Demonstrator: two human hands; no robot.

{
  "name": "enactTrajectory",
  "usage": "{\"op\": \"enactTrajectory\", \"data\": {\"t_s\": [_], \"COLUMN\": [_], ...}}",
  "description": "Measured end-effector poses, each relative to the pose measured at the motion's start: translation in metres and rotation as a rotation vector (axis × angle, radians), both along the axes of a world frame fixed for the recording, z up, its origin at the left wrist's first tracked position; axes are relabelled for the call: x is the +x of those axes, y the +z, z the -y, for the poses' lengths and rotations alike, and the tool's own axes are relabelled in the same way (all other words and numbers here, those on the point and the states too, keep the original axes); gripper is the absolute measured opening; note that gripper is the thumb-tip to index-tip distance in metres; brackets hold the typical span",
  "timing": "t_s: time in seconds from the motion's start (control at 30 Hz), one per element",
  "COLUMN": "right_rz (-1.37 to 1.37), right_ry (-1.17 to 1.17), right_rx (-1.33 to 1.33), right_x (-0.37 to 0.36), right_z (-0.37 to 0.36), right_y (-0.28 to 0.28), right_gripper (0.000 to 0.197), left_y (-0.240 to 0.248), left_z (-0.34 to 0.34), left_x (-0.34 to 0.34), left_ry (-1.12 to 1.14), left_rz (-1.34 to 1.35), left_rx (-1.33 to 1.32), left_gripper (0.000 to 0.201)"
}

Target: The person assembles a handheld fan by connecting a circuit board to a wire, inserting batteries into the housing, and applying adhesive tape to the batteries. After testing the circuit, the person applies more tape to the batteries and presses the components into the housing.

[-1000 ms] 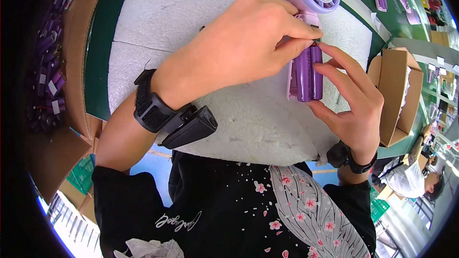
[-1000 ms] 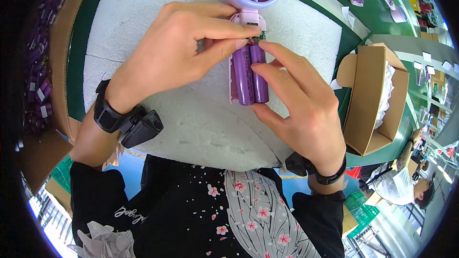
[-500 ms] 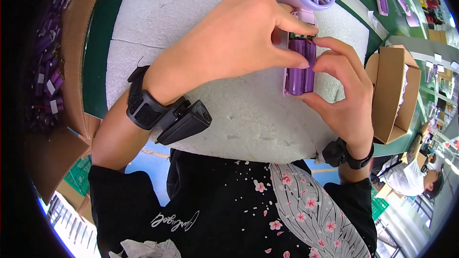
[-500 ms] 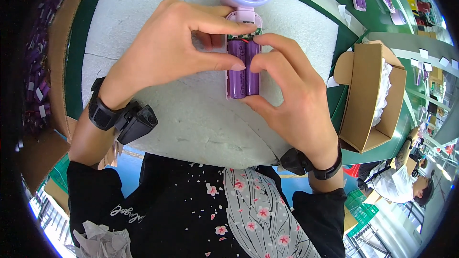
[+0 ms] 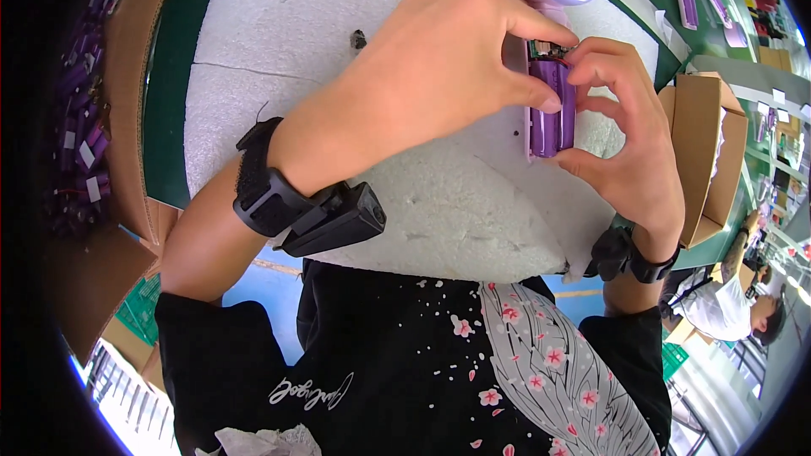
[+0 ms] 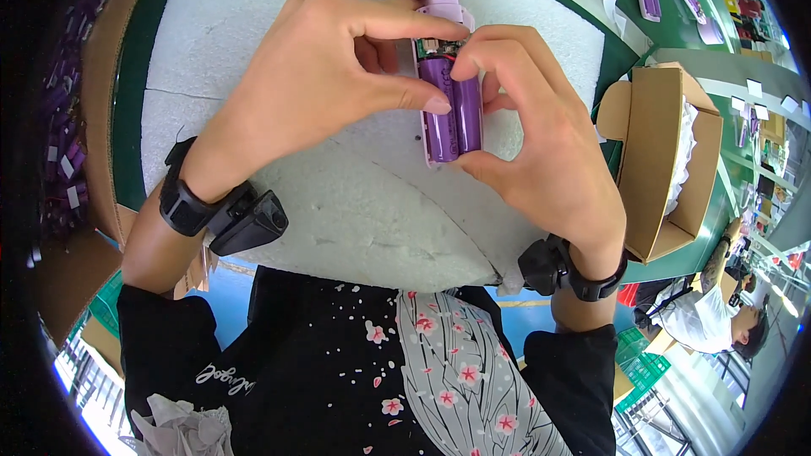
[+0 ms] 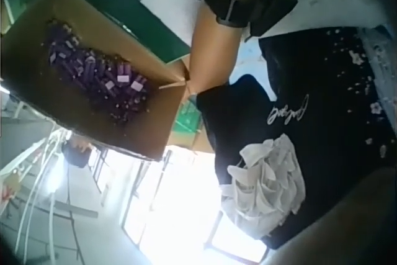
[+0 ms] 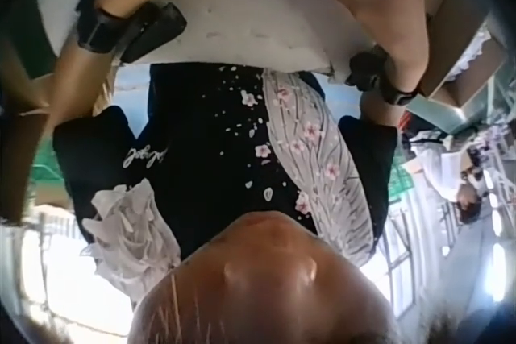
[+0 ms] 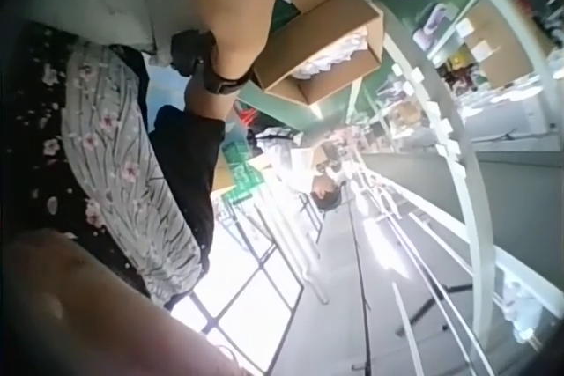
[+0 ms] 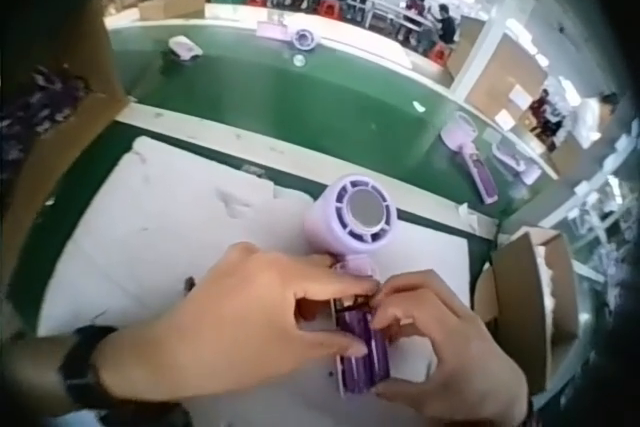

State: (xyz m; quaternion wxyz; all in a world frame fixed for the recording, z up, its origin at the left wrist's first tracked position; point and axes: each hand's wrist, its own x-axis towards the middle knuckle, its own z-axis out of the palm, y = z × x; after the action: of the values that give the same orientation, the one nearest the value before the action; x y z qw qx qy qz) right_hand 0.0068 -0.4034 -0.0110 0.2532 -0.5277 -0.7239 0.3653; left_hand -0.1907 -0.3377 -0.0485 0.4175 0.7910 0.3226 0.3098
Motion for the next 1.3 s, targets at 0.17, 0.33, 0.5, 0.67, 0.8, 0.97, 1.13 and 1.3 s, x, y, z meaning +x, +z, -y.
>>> {"op": "enactTrajectory", "data": {"t_s": [0.17, 0.33, 0.5, 0.67, 0.8, 0.97, 1.13, 1.3], "right_rz": [-0.056, -0.041, -0.161, -0.009, -0.104, 0.158, 0.287, 0.335], "right_ry": [0.003, -0.025, -0.066, -0.153, -0.142, 0.061, 0.074, 0.008], "right_rx": [0.026, 0.052, 0.041, 0.154, 0.151, 0.262, 0.181, 0.177], "right_x": [0.005, 0.005, 0.015, 0.005, 0.008, 0.009, 0.001, 0.009], "right_z": [-0.002, -0.005, -0.006, -0.001, 0.001, 0.015, 0.037, 0.022], "right_y": [-0.011, -0.011, -0.019, -0.027, -0.029, -0.008, 0.006, -0.008], "right_gripper": [0.07, 0.069, 0.043, 0.025, 0.019, 0.037, 0.056, 0.055], "left_y": [-0.001, 0.0, -0.002, -0.008, -0.001, -0.009, -0.01, -0.026], "left_z": [0.001, 0.001, 0.002, 0.007, 0.007, 0.007, 0.008, 0.008], "left_x": [0.003, 0.002, 0.005, 0.006, 0.006, 0.004, 0.01, 0.017], "left_ry": [0.016, 0.033, 0.002, -0.035, -0.061, -0.087, -0.1, 0.047], "left_rz": [0.033, 0.065, 0.075, 0.102, 0.041, 0.058, 0.029, 0.214], "left_rx": [-0.051, -0.05, -0.045, 0.051, -0.044, -0.028, -0.002, 0.026], "left_gripper": [0.043, 0.044, 0.045, 0.042, 0.043, 0.042, 0.043, 0.041]}}
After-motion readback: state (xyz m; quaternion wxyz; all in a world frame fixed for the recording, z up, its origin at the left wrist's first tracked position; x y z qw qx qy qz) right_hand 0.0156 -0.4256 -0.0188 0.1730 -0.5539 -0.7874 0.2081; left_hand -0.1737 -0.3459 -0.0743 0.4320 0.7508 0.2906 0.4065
